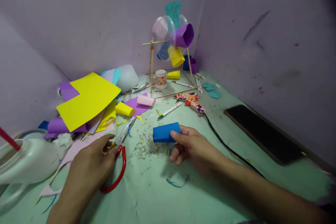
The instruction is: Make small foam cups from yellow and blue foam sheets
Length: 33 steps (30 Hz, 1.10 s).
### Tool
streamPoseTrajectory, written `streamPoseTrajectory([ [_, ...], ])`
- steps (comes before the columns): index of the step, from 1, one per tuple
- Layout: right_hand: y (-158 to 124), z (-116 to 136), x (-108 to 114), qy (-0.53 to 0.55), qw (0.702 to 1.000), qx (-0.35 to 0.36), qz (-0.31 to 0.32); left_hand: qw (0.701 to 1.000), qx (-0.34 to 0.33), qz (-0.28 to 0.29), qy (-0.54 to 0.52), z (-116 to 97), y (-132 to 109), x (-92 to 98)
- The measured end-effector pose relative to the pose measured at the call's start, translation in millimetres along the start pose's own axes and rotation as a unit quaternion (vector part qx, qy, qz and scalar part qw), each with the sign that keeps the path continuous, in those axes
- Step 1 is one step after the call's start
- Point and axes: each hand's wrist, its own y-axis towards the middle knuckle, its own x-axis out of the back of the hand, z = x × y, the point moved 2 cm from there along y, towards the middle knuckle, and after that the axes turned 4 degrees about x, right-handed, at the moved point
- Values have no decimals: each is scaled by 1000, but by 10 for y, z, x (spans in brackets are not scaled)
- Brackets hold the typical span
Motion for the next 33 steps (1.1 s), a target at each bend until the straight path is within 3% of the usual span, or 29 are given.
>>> streamPoseTrajectory([
  [3, 1, -21, 25, 66, 996, -49, 21, 989, 43, -12, -144, -171, -150, -125],
  [6, 12, -69, 49, 121, 986, -105, 46, 960, 22, 43, -274, -360, -273, -269],
  [10, 32, -146, 48, 139, 977, -144, 68, 936, -59, 27, -346, -436, -324, -297],
  [13, 47, -195, 35, 103, 984, -132, 65, 941, -209, -14, -266, -428, -341, -250],
  [16, 56, -232, 19, 76, 989, -112, 59, 924, -360, -45, -117, -417, -365, -221],
  [20, 53, -257, -3, 63, 992, -91, 59, 886, -456, -68, 51, -409, -388, -198],
  [23, 38, -262, -22, 50, 993, -74, 73, 854, -502, -84, 110, -421, -432, -199],
  [25, 24, -264, -31, 37, 994, -71, 78, 856, -502, -81, 97, -427, -461, -222],
  [29, -1, -262, -43, 18, 993, -71, 92, 900, -427, -75, -47, -417, -467, -277],
  [31, -8, -256, -48, 19, 992, -71, 103, 921, -370, -97, -78, -401, -432, -271],
  [33, -8, -241, -44, 24, 994, -60, 90, 956, -263, -120, -48, -364, -361, -232],
])
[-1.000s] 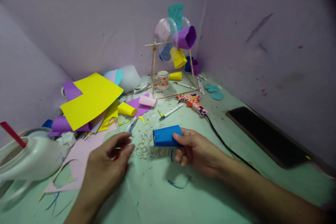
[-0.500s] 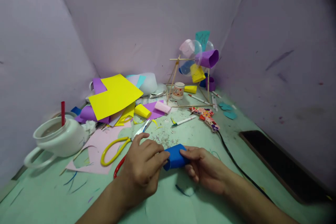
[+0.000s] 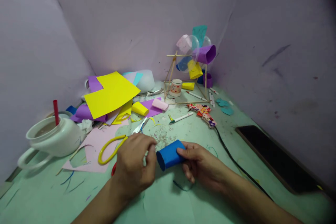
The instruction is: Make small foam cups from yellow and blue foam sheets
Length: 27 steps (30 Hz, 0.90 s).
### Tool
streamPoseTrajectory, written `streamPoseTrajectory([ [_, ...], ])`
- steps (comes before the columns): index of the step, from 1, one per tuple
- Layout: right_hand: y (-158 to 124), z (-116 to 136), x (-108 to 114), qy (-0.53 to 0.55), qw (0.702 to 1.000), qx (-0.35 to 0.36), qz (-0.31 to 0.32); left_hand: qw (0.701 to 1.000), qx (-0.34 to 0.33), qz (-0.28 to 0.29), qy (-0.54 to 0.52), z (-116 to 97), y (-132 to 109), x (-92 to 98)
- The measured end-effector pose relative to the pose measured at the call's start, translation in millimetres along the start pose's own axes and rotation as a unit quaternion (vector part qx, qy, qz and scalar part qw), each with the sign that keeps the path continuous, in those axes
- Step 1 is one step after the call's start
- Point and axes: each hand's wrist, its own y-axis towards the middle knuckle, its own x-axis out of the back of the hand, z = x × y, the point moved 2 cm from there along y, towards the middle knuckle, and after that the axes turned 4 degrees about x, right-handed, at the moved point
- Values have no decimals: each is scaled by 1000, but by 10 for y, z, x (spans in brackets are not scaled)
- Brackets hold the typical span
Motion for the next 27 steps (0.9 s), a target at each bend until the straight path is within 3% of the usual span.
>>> streamPoseTrajectory([
  [3, -7, 36, 15, -8, 997, 55, -54, 970, 220, 54, 85, 149, 72, 48],
  [4, -12, 47, 15, -17, 995, 76, -66, 956, 277, 78, 57, 187, 84, 47],
  [6, -26, 56, 3, -39, 991, 103, -75, 917, 361, 97, -138, 213, 91, -3],
  [7, -35, 54, -9, -49, 990, 109, -71, 871, 392, 96, -281, 198, 86, -53],
  [8, -43, 47, -26, -59, 990, 112, -63, 802, 415, 89, -421, 165, 79, -112],
  [10, -59, 23, -70, -77, 990, 112, -40, 670, 441, 90, -591, 66, 61, -235],
  [11, -67, 8, -94, -83, 990, 111, -28, 628, 450, 90, -629, 16, 52, -287],
  [13, -80, -30, -146, -96, 990, 99, 0, 586, 463, 84, -659, -60, 39, -368],
  [16, -97, -82, -211, -112, 991, 72, 35, 569, 476, 69, -667, -97, 24, -429],
  [21, -116, -125, -257, -135, 988, 33, 71, 578, 472, 61, -663, -59, -9, -465],
  [27, -126, -168, -282, -152, 983, 47, 94, 593, 452, 42, -665, -63, -29, -524],
])
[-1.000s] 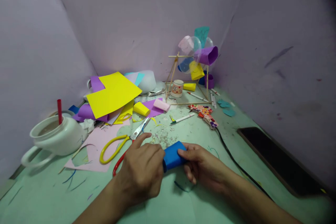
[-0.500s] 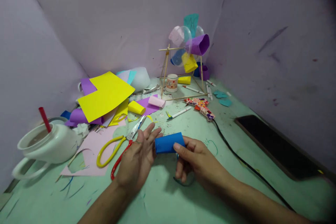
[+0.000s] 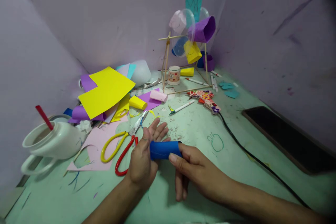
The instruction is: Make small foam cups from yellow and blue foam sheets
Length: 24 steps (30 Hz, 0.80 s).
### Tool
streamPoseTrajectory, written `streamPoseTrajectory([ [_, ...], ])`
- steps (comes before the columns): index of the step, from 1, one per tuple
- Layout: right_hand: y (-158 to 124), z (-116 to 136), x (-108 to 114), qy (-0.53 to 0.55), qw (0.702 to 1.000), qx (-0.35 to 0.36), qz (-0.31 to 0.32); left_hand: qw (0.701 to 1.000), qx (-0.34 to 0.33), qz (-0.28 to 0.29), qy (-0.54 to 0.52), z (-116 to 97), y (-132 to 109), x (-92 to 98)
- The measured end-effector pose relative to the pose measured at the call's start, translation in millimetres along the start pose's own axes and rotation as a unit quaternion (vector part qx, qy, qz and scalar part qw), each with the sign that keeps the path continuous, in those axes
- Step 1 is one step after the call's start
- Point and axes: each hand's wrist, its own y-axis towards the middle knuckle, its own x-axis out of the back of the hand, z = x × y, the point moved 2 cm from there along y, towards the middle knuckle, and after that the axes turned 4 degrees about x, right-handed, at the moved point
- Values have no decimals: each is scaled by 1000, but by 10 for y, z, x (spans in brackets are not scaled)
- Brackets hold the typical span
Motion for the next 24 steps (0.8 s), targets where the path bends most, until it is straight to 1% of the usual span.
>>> streamPoseTrajectory([
  [3, -1, 75, 39, -48, 998, 11, -28, 999, -4, -13, 38, -27, 2, 0],
  [5, 7, 186, 115, -105, 993, 35, -52, 993, -13, -1, 113, -97, -4, 19],
  [7, 27, 303, 211, -151, 985, 54, -59, 979, 1, 43, 200, -180, -10, 54],
  [9, 52, 396, 296, -181, 980, 70, -49, 964, 45, 99, 243, -244, -14, 97],
  [11, 72, 455, 339, -210, 974, 84, -24, 954, 88, 150, 246, -278, -17, 124],
  [13, 76, 495, 327, -248, 964, 96, 5, 944, 115, 202, 233, -279, -25, 121],
  [15, 51, 548, 290, -296, 948, 121, 7, 938, 133, 242, 210, -262, -40, 105],
  [16, 21, 585, 279, -318, 938, 138, -8, 938, 136, 251, 197, -254, -49, 101],
  [18, -80, 670, 325, -352, 918, 168, -75, 947, 125, 238, 176, -251, -61, 114],
  [19, -154, 710, 395, -367, 905, 177, -123, 953, 116, 223, 168, -255, -65, 129],
  [20, -243, 744, 503, -387, 886, 181, -183, 959, 107, 207, 163, -262, -68, 146],
  [21, -346, 771, 644, -417, 854, 184, -251, 963, 99, 192, 160, -269, -71, 163],
  [22, -462, 790, 806, -456, 809, 186, -320, 967, 93, 178, 157, -275, -74, 177],
  [23, -585, 797, 980, -496, 761, 174, -379, 970, 88, 163, 155, -278, -75, 190],
  [24, -707, 787, 1157, -534, 723, 128, -419, 974, 84, 146, 153, -279, -74, 201],
])
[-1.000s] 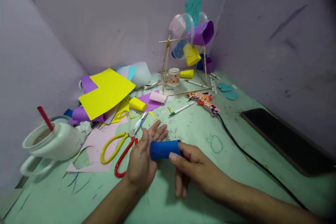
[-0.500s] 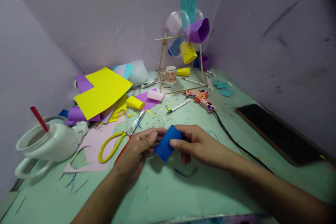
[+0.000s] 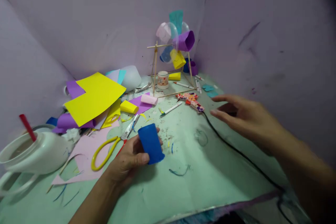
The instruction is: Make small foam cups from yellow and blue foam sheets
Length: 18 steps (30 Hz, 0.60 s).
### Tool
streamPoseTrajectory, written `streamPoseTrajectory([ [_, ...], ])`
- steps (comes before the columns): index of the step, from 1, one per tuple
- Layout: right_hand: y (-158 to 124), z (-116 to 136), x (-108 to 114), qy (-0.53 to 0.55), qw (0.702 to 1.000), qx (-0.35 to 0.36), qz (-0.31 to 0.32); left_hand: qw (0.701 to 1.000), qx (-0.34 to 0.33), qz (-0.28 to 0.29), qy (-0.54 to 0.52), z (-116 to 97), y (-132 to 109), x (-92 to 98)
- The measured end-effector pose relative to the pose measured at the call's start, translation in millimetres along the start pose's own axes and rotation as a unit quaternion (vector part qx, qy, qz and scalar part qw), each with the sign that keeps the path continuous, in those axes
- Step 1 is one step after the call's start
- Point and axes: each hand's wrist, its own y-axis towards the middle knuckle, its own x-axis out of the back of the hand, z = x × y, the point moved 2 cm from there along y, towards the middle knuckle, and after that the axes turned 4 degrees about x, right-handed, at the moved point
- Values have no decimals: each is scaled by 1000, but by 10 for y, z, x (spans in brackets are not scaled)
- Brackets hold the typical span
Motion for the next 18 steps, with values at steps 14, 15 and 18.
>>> streamPoseTrajectory([
  [14, -224, -799, 352, -199, 970, -131, 53, 982, -28, -185, -32, 29, 24, 134],
  [15, -163, -724, 329, -193, 973, -121, 47, 981, -44, -184, -39, 28, 31, 133],
  [18, 154, -445, 230, -170, 982, -75, 45, 981, -70, -169, -62, 27, 42, 118],
])
